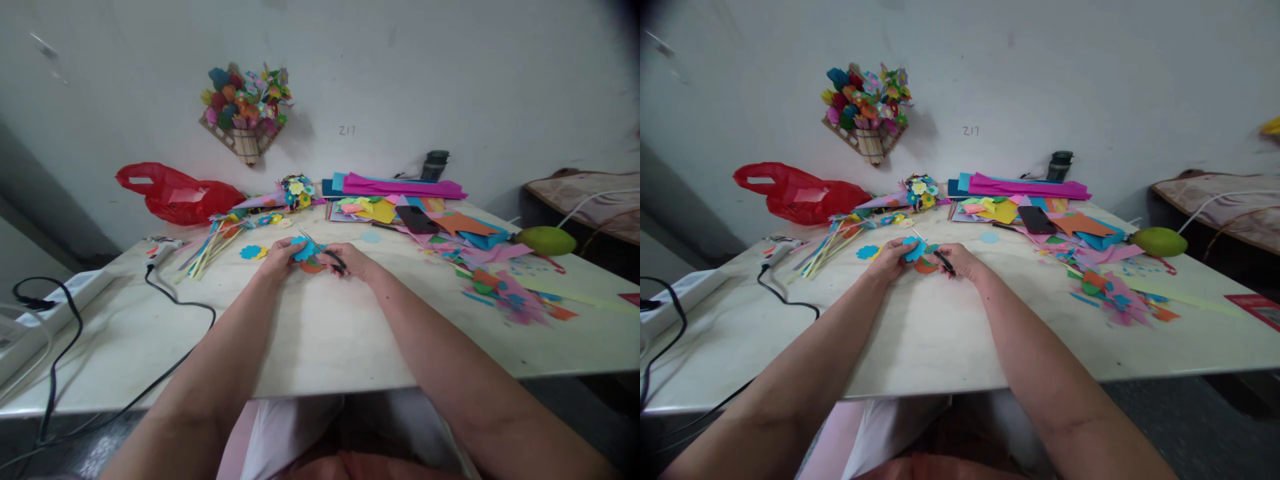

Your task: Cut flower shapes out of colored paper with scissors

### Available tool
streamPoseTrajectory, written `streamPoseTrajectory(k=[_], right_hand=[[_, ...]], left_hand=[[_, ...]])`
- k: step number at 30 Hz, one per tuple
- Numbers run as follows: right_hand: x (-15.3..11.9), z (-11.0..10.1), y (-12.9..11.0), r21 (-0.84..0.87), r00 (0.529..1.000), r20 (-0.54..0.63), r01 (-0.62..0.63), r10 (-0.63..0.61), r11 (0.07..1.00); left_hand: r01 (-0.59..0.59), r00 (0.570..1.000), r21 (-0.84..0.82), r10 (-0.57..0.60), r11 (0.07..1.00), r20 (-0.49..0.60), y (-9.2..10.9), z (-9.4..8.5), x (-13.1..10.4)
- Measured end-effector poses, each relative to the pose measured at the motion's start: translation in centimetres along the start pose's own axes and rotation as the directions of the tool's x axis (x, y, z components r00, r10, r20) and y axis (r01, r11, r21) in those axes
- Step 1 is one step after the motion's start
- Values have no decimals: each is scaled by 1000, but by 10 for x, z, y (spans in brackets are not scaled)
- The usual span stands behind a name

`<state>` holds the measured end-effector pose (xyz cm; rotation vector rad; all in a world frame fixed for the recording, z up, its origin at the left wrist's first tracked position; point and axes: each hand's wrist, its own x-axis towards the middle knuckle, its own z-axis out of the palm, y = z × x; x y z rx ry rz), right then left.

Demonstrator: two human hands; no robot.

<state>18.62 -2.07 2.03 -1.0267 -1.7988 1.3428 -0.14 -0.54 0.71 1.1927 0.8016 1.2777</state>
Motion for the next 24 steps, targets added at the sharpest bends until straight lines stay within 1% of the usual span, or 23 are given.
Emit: streamPoseTrajectory(k=[14,24], right_hand=[[2,0,2,-8,1000,-6,-7,7,1000],[2,2,2,-8,1000,-26,-11,11,1000]], left_hand=[[11,1000,2,-11,1000,6,1,1,0],[19,1000,-32,-19,999,2,-2,1,1]])
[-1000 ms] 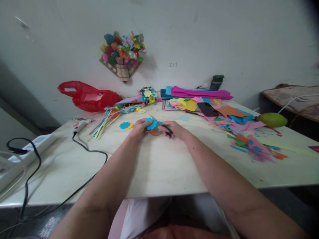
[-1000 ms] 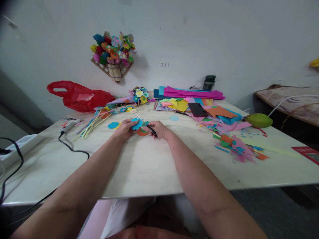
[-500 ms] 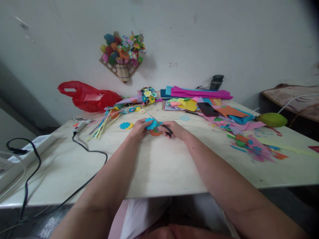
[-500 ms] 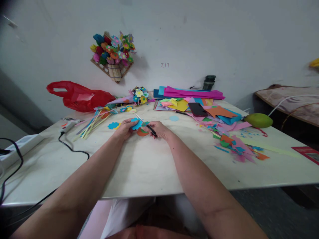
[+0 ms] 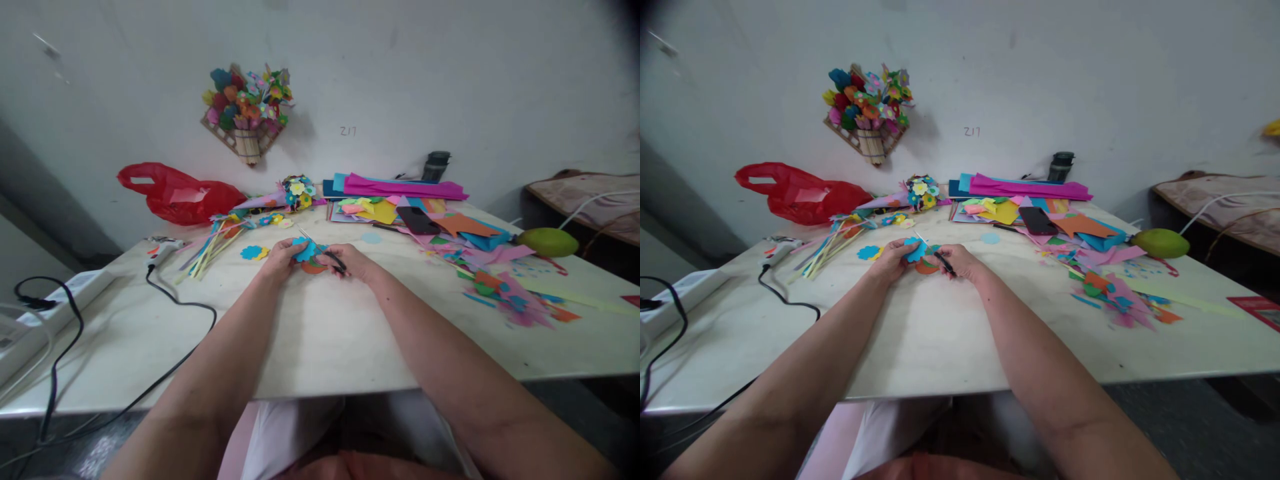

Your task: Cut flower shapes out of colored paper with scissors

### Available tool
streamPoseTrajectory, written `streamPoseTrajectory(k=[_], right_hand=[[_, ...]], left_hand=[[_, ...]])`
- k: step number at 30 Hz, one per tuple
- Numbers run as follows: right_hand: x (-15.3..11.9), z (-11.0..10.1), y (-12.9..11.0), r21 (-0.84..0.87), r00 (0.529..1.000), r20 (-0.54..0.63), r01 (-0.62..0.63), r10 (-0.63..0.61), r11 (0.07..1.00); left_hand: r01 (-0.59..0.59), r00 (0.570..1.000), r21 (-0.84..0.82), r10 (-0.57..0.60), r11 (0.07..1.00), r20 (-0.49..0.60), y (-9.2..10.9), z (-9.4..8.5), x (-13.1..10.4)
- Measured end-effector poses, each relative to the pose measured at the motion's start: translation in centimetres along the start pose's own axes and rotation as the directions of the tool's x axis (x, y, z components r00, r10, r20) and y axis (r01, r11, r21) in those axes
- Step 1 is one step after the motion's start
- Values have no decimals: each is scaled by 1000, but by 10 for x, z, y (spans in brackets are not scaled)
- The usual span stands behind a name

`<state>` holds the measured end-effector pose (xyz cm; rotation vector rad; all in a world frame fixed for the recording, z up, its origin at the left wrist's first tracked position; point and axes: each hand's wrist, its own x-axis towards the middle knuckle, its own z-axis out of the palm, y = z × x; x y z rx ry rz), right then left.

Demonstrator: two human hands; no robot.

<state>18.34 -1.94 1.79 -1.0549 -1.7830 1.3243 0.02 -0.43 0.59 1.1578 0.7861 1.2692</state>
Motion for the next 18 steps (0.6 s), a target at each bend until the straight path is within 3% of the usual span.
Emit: streamPoseTrajectory(k=[18], right_hand=[[1,1,0,0,1000,-11,-17,17,1000]], left_hand=[[-10,1000,-20,10,1000,6,-3,1,1]])
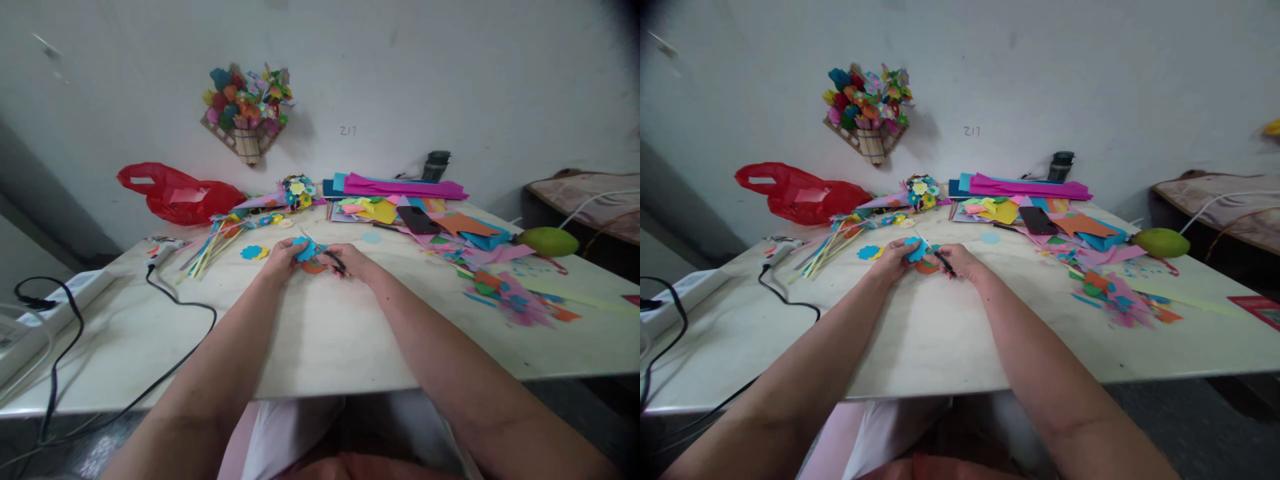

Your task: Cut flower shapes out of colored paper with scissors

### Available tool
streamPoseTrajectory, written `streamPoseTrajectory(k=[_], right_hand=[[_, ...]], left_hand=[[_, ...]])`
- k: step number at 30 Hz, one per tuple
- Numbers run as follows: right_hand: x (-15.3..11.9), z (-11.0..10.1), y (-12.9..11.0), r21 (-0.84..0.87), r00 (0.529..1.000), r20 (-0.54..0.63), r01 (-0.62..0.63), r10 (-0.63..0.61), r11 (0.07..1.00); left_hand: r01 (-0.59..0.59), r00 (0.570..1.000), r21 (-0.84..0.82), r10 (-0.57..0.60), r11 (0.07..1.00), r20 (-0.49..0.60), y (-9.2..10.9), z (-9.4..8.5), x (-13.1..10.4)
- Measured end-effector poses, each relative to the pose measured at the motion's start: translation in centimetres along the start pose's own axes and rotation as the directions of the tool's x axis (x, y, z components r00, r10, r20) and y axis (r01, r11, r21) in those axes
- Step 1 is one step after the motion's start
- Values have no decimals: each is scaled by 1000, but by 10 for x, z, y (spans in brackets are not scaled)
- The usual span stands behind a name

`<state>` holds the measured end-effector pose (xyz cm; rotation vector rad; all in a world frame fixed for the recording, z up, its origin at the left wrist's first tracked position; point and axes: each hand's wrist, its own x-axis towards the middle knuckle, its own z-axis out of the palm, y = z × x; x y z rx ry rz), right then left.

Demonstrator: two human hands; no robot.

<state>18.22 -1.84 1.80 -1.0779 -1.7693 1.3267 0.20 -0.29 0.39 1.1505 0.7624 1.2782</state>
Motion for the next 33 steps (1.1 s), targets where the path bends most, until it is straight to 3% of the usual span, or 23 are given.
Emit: streamPoseTrajectory(k=[21,33], right_hand=[[-2,-2,-2,20,1000,-16,-27,27,999],[-6,-11,1,-21,997,63,50,-49,999]], left_hand=[[8,1000,17,-8,1000,-17,2,-1,-1],[43,999,29,-44,999,19,4,-1,-2]])
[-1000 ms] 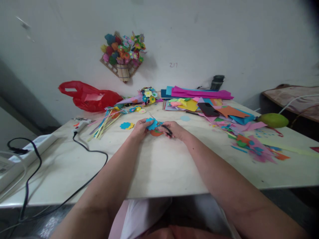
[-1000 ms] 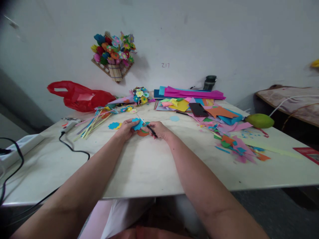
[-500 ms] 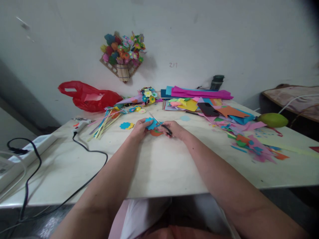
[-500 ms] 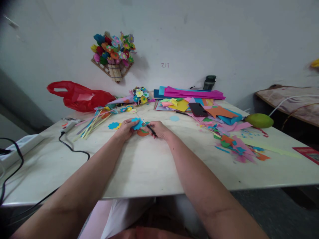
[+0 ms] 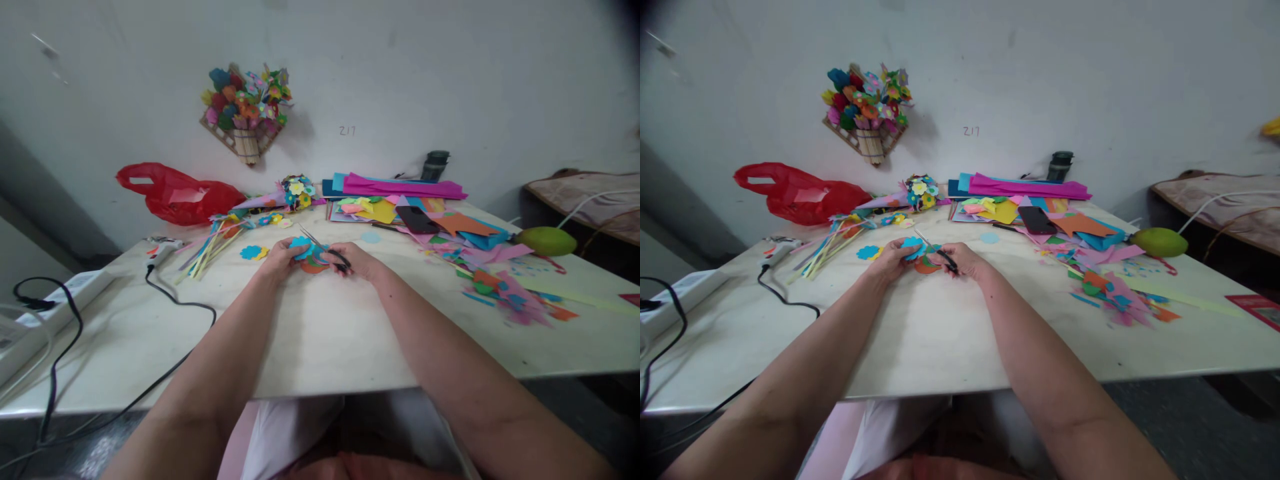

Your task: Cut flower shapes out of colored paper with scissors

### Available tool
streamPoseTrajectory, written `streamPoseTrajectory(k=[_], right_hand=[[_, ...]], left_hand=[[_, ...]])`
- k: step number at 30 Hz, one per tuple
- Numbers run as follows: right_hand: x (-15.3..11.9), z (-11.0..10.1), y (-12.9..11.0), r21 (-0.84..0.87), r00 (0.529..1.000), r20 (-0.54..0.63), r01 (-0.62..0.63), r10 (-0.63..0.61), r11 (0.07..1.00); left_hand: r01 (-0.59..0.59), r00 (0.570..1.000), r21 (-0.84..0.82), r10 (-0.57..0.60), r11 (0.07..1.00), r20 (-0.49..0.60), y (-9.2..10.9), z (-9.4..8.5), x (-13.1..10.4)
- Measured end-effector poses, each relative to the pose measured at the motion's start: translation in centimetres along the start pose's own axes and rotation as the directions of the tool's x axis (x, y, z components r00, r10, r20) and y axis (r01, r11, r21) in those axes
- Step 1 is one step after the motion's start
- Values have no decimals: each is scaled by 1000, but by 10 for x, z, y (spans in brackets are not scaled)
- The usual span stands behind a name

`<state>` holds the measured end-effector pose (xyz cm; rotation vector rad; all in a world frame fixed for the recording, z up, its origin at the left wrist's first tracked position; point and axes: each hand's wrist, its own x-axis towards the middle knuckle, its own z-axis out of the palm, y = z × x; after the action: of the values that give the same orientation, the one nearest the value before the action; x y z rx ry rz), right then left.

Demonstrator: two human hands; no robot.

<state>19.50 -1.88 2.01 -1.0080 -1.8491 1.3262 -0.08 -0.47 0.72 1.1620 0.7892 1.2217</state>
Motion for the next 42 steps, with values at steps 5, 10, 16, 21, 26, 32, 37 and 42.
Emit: streamPoseTrajectory(k=[5,10,16,21,26,32,37,42], right_hand=[[-1,-1,-2,-16,1000,13,-17,17,1000],[-1,-2,-1,-16,999,40,-20,21,1000],[-2,-2,-2,-19,998,45,-46,47,999],[-2,-4,-2,-21,999,39,-30,30,999],[-3,-7,-3,-50,999,14,-28,29,998],[-5,-10,-6,-59,998,21,-59,60,997],[-5,-15,-3,-70,997,58,-54,58,996],[-6,-19,-1,-103,992,102,-58,68,993]], left_hand=[[0,1000,-10,0,1000,16,2,1,-1],[3,999,-5,-3,1000,52,4,3,-4],[17,999,19,-18,1000,27,4,3,-4],[-3,999,12,2,1000,40,2,1,-2],[18,998,5,-18,1000,57,2,0,-3],[37,997,40,-40,999,71,5,1,-5],[33,991,90,-44,995,128,7,2,-7],[35,988,114,-51,993,147,6,1,-7]])
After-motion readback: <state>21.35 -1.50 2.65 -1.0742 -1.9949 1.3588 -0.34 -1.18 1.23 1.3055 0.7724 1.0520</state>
